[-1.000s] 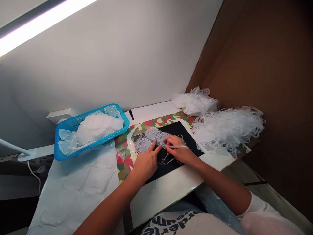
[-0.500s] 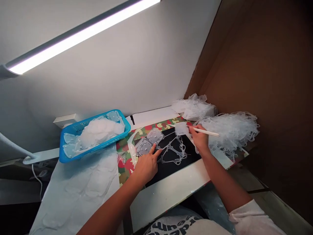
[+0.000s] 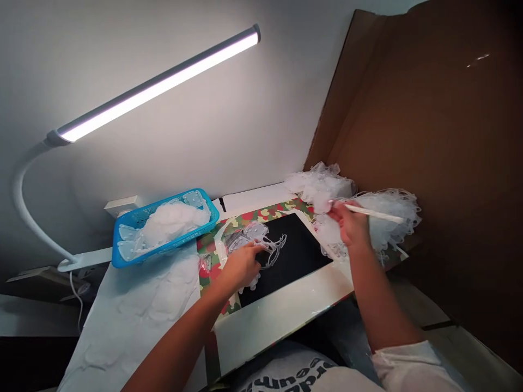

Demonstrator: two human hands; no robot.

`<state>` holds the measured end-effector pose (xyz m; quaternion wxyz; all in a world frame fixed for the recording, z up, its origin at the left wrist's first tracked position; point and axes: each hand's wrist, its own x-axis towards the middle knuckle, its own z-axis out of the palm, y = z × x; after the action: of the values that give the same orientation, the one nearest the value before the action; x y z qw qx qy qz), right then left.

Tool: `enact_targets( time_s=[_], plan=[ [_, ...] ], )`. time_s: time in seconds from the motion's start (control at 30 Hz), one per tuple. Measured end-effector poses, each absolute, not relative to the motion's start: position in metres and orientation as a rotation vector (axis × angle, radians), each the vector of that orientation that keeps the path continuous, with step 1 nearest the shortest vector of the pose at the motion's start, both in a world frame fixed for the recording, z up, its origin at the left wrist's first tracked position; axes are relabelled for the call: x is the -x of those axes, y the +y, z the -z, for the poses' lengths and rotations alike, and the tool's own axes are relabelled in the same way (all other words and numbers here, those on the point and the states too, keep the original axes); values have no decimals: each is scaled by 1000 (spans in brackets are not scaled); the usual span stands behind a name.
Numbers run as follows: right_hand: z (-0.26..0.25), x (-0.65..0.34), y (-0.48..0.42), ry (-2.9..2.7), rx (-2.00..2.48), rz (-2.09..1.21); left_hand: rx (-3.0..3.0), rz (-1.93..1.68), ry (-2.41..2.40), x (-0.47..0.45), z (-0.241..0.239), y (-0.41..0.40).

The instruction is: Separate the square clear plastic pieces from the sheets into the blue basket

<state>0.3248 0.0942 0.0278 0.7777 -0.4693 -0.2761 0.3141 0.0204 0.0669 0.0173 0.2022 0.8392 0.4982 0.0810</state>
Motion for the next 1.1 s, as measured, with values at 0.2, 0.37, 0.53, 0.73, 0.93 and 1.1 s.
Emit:
enact_targets(
  time_s=[0.2, 0.37, 0.53, 0.73, 0.93, 1.1],
  plan=[
    [-36, -235, 35, -796, 832, -1559, -1505, -447, 948, -4, -49, 54],
    [-32, -212, 18, -833, 820, -1650, -1154, -425, 784, 18, -50, 28],
    [-31, -209, 18, -827, 866, -1685, -1100, -454, 807, 30, -47, 15],
    [-30, -206, 14, -860, 857, -1698, -1080, -463, 826, 32, -43, 13],
    [-32, -206, 12, -889, 886, -1690, -1084, -445, 864, 28, -38, 13],
    [-31, -206, 11, -909, 899, -1699, -1135, -446, 912, 27, -33, 14]
  ],
)
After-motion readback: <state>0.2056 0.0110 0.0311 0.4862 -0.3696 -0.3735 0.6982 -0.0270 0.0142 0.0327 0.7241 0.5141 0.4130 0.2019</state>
